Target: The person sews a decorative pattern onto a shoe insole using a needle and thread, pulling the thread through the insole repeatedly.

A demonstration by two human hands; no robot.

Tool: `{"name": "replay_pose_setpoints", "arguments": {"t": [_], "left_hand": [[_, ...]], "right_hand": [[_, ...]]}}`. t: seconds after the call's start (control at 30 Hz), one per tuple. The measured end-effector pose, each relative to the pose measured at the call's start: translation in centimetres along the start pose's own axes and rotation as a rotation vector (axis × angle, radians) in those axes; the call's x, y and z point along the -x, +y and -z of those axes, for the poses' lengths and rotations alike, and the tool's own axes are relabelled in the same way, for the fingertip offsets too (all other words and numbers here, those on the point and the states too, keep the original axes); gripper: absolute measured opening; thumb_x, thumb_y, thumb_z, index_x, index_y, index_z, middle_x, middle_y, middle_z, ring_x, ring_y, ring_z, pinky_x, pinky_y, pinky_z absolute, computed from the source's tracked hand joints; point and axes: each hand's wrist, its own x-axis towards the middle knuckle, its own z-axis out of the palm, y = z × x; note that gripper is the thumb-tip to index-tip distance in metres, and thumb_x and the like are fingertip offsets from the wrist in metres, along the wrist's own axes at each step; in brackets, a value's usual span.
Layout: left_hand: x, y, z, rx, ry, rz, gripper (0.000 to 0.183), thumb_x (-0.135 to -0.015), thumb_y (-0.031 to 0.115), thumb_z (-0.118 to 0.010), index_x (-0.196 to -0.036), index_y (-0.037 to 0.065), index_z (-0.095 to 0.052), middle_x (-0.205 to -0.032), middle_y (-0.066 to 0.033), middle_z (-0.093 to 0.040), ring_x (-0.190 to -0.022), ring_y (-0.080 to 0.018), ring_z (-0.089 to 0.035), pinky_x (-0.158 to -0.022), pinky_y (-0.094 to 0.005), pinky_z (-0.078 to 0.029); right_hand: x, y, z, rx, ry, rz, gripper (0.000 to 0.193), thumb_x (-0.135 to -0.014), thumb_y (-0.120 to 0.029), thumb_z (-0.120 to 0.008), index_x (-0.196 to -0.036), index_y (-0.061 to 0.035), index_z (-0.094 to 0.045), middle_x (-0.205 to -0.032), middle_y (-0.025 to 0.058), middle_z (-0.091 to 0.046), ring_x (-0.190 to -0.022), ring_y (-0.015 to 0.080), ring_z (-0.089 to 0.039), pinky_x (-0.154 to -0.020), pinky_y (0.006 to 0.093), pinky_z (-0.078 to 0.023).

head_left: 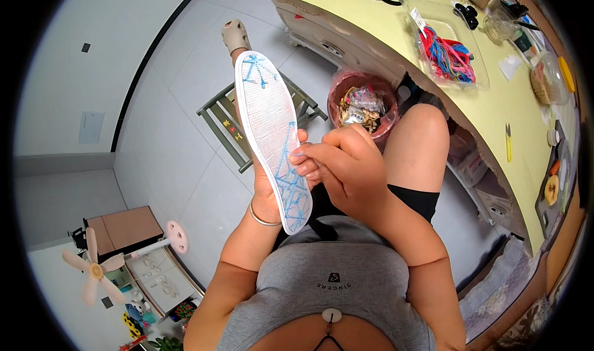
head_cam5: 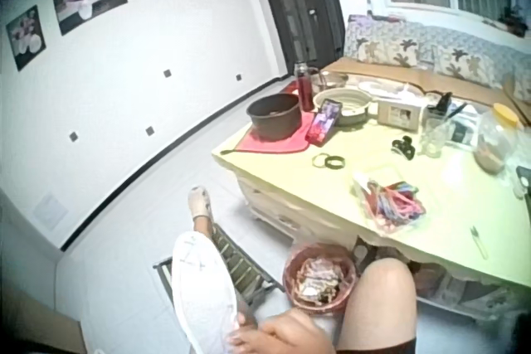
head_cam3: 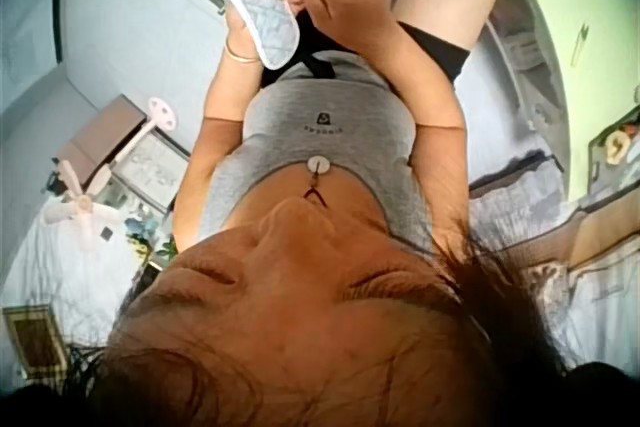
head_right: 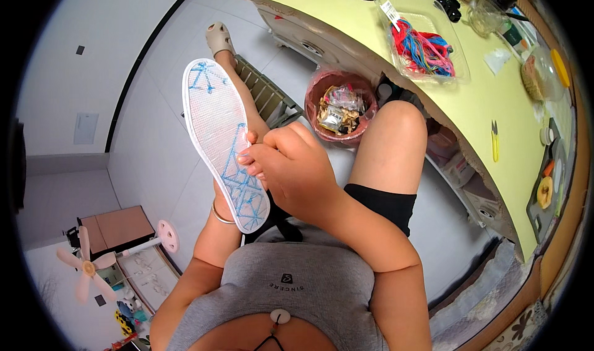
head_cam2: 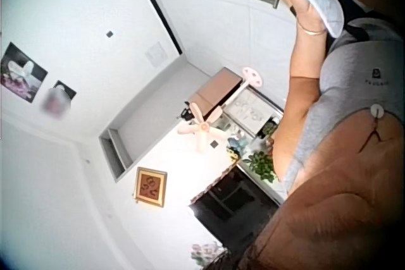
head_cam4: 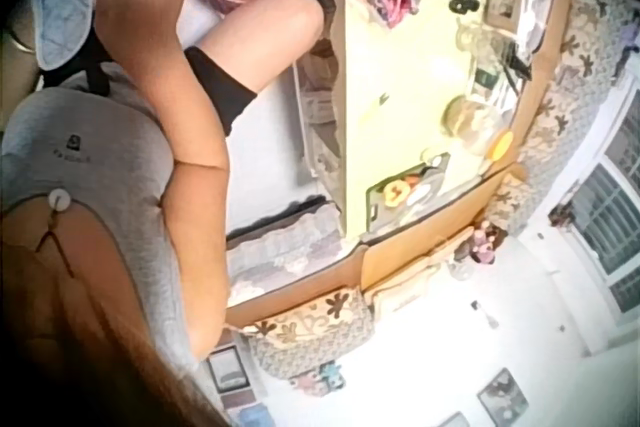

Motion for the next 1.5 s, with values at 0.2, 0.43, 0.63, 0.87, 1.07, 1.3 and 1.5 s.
{"name": "replay_pose_setpoints", "arguments": {"t": [0.2, 0.43, 0.63, 0.87, 1.07, 1.3, 1.5], "left_hand": [[-0.9, 0.2, -0.7, -0.057, -0.155, -0.006, 0.049, -0.089, 0.045, -0.056, -0.112, 0.002, -0.054, -0.074, -0.0025, -0.052, -0.068, -0.0157, -0.048, -0.067, -0.0298, -0.039], [-0.3, 0.1, -0.1, -0.077, -0.055, 0.006, 0.047, -0.088, 0.042, -0.058, -0.111, 0.002, -0.053, -0.074, -0.0024, -0.052, -0.068, -0.0158, -0.049, -0.067, -0.0301, -0.04], [-0.2, 0.0, -0.1, -0.131, -0.011, -0.024, 0.046, -0.088, 0.041, -0.059, -0.111, 0.002, -0.053, -0.074, -0.0027, -0.053, -0.068, -0.0158, -0.049, -0.067, -0.03, -0.04], [-0.6, 0.1, -0.3, -0.124, -0.109, 0.003, 0.045, -0.088, 0.039, -0.059, -0.112, 0.002, -0.053, -0.075, -0.0037, -0.054, -0.07, -0.0173, -0.05, -0.066, -0.0295, -0.041], [0.1, 0.0, -0.6, -0.234, 0.04, -0.079, 0.029, -0.088, 0.017, -0.059, -0.11, -0.001, -0.054, -0.078, -0.0055, -0.057, -0.07, -0.0173, -0.053, -0.068, -0.0304, -0.044], [0.4, -0.9, -2.8, -0.606, 0.299, -0.28, 0.018, -0.083, -0.007, -0.056, -0.101, -0.008, -0.055, -0.099, -0.0196, -0.065, -0.086, -0.0212, -0.067, -0.08, -0.0324, -0.055], [0.6, -1.1, -3.0, -0.821, 0.337, -0.312, 0.015, -0.084, -0.006, -0.059, -0.098, -0.006, -0.055, -0.093, -0.0154, -0.066, -0.081, -0.015, -0.065, -0.074, -0.0269, -0.054]], "right_hand": [[0.0, 0.0, -0.2, -0.037, 0.017, 0.0, 0.018, -0.067, 0.003, -0.064, -0.082, -0.008, -0.062, -0.077, 0.0007, -0.058, -0.069, 0.0195, -0.051, -0.064, 0.0295, -0.042], [-0.1, 0.0, -0.2, -0.057, 0.041, -0.002, 0.02, -0.067, 0.004, -0.064, -0.082, -0.0079, -0.062, -0.076, 0.0022, -0.057, -0.07, 0.0212, -0.051, -0.064, 0.0302, -0.042], [-0.1, -0.1, -0.1, -0.066, 0.043, -0.008, 0.019, -0.068, 0.004, -0.064, -0.083, -0.0069, -0.061, -0.077, 0.0021, -0.058, -0.07, 0.0205, -0.052, -0.064, 0.0301, -0.043], [-0.1, -0.1, 0.0, -0.059, 0.062, -0.002, 0.017, -0.069, 0.003, -0.065, -0.083, -0.0055, -0.061, -0.077, 0.0016, -0.059, -0.07, 0.0201, -0.052, -0.064, 0.03, -0.043], [0.1, 0.3, 0.1, -0.013, 0.035, -0.013, 0.017, -0.071, 0.001, -0.065, -0.087, -0.004, -0.063, -0.083, 0.006, -0.059, -0.071, 0.0213, -0.053, -0.065, 0.0318, -0.044], [3.0, 3.7, -0.6, -0.998, 0.028, -0.766, 0.026, -0.08, 0.001, -0.066, -0.106, 0.0001, -0.063, -0.104, 0.0063, -0.066, -0.091, 0.0131, -0.063, -0.081, 0.0274, -0.051], [3.7, 4.3, -1.4, -1.046, 0.048, -0.85, 0.027, -0.08, 0.0, -0.068, -0.106, -0.0004, -0.062, -0.104, 0.0072, -0.066, -0.09, 0.0149, -0.064, -0.08, 0.029, -0.052]]}}
